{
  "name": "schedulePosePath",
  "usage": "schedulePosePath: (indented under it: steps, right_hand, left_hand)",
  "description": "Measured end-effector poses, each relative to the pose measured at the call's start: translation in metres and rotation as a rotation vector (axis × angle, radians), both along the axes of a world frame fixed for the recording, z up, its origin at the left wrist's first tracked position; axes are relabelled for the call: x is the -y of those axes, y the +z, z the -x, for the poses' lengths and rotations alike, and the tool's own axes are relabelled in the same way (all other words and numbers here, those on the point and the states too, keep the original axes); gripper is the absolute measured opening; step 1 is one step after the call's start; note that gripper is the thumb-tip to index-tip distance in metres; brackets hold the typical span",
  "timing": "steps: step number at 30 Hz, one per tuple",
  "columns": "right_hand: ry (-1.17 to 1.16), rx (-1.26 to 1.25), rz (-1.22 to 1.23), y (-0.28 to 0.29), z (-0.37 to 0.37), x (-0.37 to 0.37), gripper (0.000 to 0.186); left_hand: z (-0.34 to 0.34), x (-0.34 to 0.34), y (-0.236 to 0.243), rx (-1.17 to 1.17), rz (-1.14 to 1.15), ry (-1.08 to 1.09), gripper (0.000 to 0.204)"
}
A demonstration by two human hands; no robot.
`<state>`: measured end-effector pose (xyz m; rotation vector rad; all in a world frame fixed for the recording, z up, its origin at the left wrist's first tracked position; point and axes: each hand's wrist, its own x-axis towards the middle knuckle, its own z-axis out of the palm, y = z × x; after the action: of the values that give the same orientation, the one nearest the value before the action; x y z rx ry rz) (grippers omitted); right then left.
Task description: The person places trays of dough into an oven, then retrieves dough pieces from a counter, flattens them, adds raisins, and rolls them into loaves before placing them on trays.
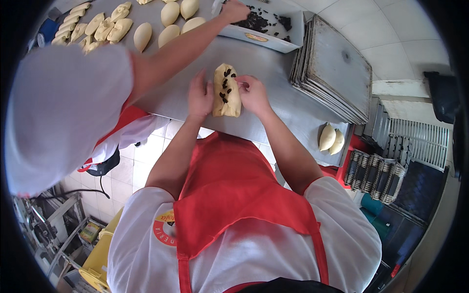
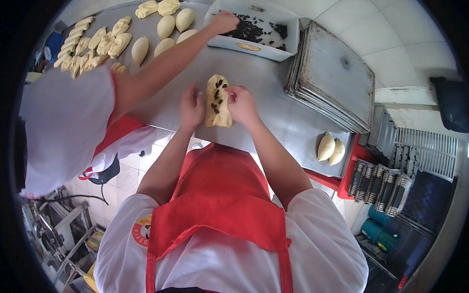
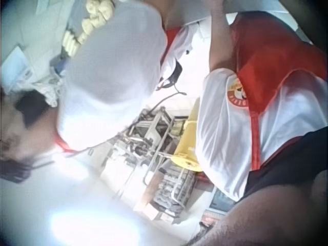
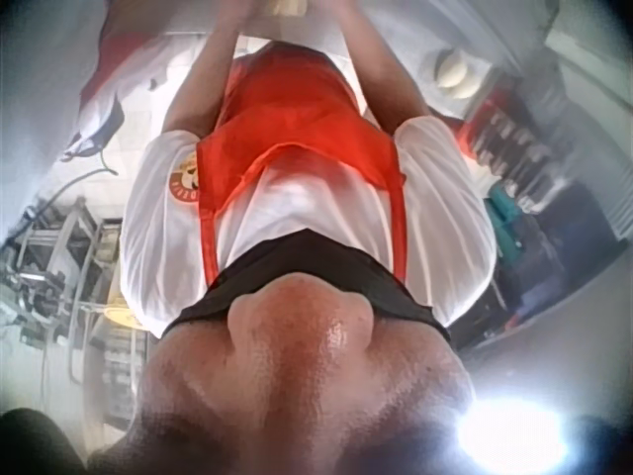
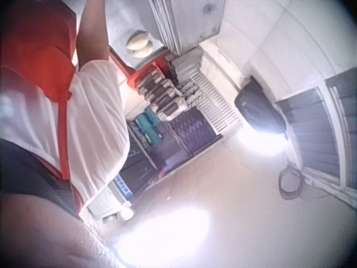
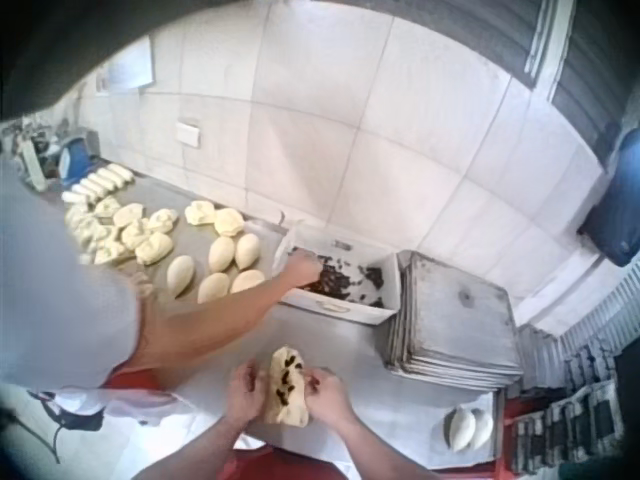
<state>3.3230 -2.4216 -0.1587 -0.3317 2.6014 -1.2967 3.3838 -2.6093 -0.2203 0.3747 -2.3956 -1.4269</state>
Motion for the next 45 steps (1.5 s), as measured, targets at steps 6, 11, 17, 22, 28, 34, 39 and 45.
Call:
schedulePosePath:
  steps: [6,11,17,22,28,34,39,45]
  right_hand:
    - [-0.144,0.055,0.21,-0.012,0.018,-0.032,0.019]
    - [-0.036,-0.33,-0.133,-0.038,0.067,-0.016,0.027]
    - [0.171,0.141,0.22,-0.041,0.039,-0.002,0.033]
    - [0.148,-0.251,0.075,-0.029,0.027,-0.017,0.039]
    - [0.249,0.023,0.169,-0.018,-0.007,-0.034,0.054]
    - [0.217,-0.422,-0.319,-0.029,0.002,-0.021,0.063]
    - [0.458,0.094,-0.151,-0.009,-0.008,-0.047,0.078]
    - [0.295,-0.368,-0.388,-0.029,-0.002,-0.025,0.083]
  left_hand:
    - [0.037,-0.068,0.027,0.248,0.679,-0.381,0.077]
    - [0.068,-0.022,0.027,0.251,0.463,-0.289,0.066]
    - [0.039,0.008,0.009,0.292,-0.003,-0.248,0.044]
    - [0.025,0.003,0.026,0.058,0.161,-0.359,0.05]
    - [-0.001,0.028,0.024,0.211,0.061,-0.619,0.071]
    - [0.002,0.011,0.014,0.055,0.428,-0.366,0.102]
    - [-0.021,0.029,0.044,0.391,0.05,-0.706,0.098]
    - [-0.008,0.011,0.006,0.066,0.474,-0.358,0.097]
